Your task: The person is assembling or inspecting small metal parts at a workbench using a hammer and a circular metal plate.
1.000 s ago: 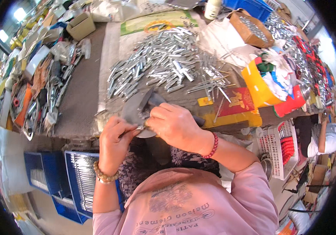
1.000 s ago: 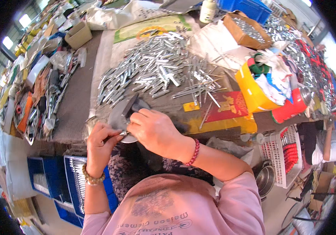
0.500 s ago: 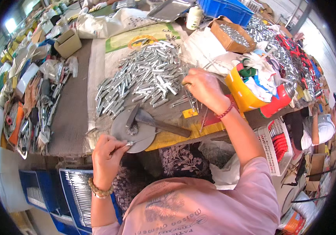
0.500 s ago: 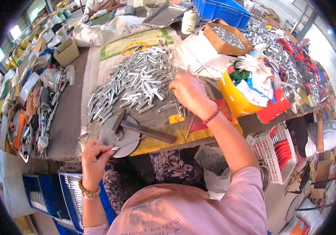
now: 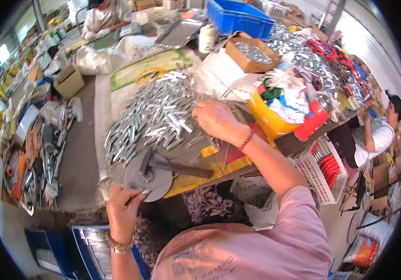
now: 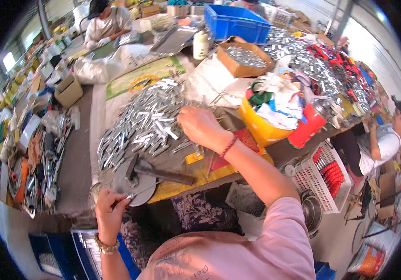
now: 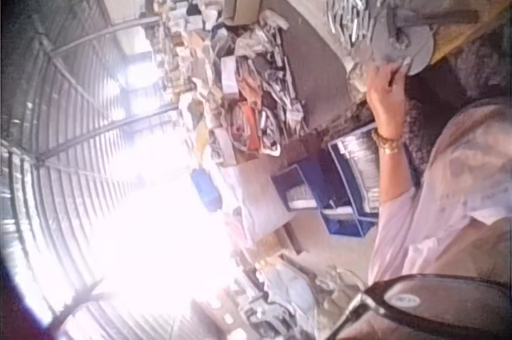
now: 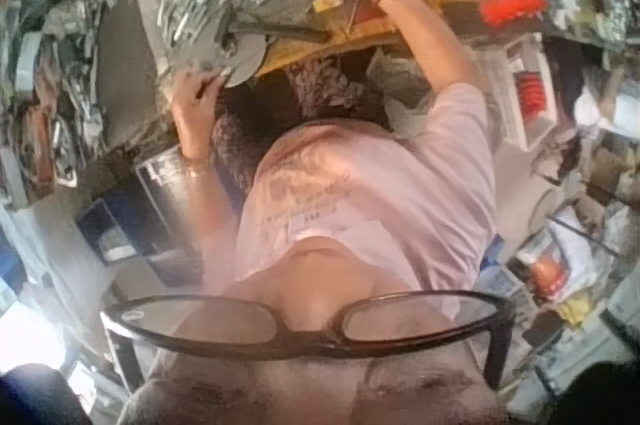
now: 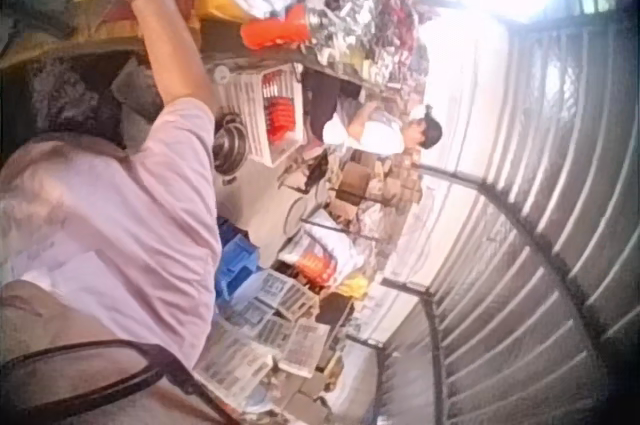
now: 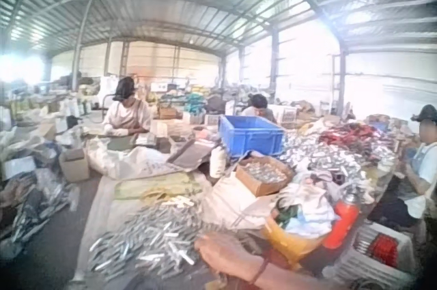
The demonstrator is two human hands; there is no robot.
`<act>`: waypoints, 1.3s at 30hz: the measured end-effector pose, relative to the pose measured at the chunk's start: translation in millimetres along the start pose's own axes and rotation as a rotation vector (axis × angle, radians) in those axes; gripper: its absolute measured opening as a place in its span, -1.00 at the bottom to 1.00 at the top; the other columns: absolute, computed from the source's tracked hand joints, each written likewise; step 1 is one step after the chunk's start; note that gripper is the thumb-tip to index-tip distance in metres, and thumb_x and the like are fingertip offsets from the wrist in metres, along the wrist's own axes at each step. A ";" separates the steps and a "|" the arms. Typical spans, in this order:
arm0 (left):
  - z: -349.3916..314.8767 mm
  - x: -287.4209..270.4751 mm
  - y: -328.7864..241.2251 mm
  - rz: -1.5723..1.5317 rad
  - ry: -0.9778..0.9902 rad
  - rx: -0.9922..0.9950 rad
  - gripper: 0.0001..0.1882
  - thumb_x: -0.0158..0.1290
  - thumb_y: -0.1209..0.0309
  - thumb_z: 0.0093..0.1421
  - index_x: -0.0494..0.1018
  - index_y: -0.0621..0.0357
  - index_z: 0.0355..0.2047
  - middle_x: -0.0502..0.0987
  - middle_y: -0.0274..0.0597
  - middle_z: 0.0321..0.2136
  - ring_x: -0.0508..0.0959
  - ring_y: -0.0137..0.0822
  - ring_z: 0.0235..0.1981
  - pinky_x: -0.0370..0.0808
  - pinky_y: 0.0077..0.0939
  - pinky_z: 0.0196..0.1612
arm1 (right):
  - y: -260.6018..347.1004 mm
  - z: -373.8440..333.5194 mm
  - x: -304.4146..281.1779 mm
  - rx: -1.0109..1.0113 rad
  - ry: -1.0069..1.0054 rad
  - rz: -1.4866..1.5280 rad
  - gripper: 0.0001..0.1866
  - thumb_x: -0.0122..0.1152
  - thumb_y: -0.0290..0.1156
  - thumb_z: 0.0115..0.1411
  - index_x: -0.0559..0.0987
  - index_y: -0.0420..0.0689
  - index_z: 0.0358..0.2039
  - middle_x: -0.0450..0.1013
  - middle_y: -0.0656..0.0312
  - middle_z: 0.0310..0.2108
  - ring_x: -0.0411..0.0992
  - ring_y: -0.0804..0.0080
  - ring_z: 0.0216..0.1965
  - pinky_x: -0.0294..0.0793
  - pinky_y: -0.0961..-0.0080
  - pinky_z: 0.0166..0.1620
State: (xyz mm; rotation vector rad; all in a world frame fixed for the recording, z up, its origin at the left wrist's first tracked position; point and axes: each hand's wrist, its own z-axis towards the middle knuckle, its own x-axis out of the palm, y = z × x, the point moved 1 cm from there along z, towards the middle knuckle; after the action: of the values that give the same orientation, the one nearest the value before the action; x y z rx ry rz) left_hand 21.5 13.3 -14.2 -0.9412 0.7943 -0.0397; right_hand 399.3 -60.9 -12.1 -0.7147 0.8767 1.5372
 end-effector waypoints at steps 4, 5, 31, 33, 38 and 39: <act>8.2 6.3 -3.6 0.061 0.002 0.054 -0.81 0.39 0.64 0.05 0.66 0.24 -0.31 0.48 -0.13 -0.42 0.53 -0.15 -0.36 0.44 -0.35 -0.29 | 66.4 10.6 -26.5 -0.032 -0.033 0.181 -0.95 0.23 -0.54 0.15 0.54 -0.19 -0.37 0.45 0.08 -0.33 0.53 -0.01 -0.19 0.57 0.09 -0.11; 9.6 6.7 -4.3 0.085 -0.005 0.009 -0.81 0.39 0.64 0.05 0.66 0.24 -0.31 0.48 -0.13 -0.42 0.53 -0.15 -0.36 0.44 -0.35 -0.29 | 84.9 12.0 -31.0 -0.084 0.017 0.248 -0.94 0.24 -0.54 0.14 0.55 -0.18 -0.36 0.45 0.09 -0.32 0.52 -0.01 -0.18 0.56 0.09 -0.12; 5.6 4.4 -0.1 0.079 -0.025 0.112 -0.84 0.40 0.51 0.09 0.62 0.16 -0.34 0.50 -0.16 -0.39 0.59 -0.05 -0.39 0.51 -0.22 -0.35 | 188.4 21.3 -13.8 -0.519 0.255 0.055 -0.95 0.25 -0.40 0.11 0.61 -0.06 -0.40 0.47 0.24 -0.33 0.48 0.29 -0.19 0.49 0.32 -0.10; 5.5 5.4 -0.4 0.076 -0.036 0.110 -0.84 0.39 0.52 0.09 0.62 0.17 -0.34 0.50 -0.16 -0.39 0.59 -0.04 -0.39 0.51 -0.21 -0.34 | 193.2 21.5 -12.8 -0.524 0.264 0.010 -0.95 0.25 -0.40 0.11 0.62 -0.05 -0.40 0.47 0.24 -0.34 0.49 0.29 -0.18 0.49 0.33 -0.10; 5.9 5.3 0.4 0.063 0.008 0.069 -0.82 0.38 0.58 0.11 0.66 0.23 -0.26 0.51 -0.12 -0.36 0.57 -0.09 -0.33 0.51 -0.30 -0.25 | 174.8 17.1 -14.3 -0.429 0.278 0.109 -0.94 0.27 -0.39 0.13 0.63 -0.03 -0.37 0.47 0.22 -0.34 0.51 0.25 -0.20 0.51 0.29 -0.11; 6.5 4.4 -0.2 0.063 0.006 0.070 -0.82 0.38 0.58 0.11 0.66 0.23 -0.26 0.51 -0.12 -0.36 0.57 -0.09 -0.33 0.51 -0.30 -0.25 | 169.5 14.8 -19.3 -0.303 0.213 0.123 -0.89 0.31 -0.39 0.13 0.64 -0.05 -0.31 0.49 0.20 -0.33 0.53 0.21 -0.20 0.53 0.26 -0.10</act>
State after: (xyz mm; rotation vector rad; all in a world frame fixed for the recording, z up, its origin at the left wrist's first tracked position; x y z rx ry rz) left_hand 28.8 16.1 -14.5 -0.8502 0.8222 -0.0154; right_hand 234.9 -67.2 35.4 -1.0752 0.8656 1.7478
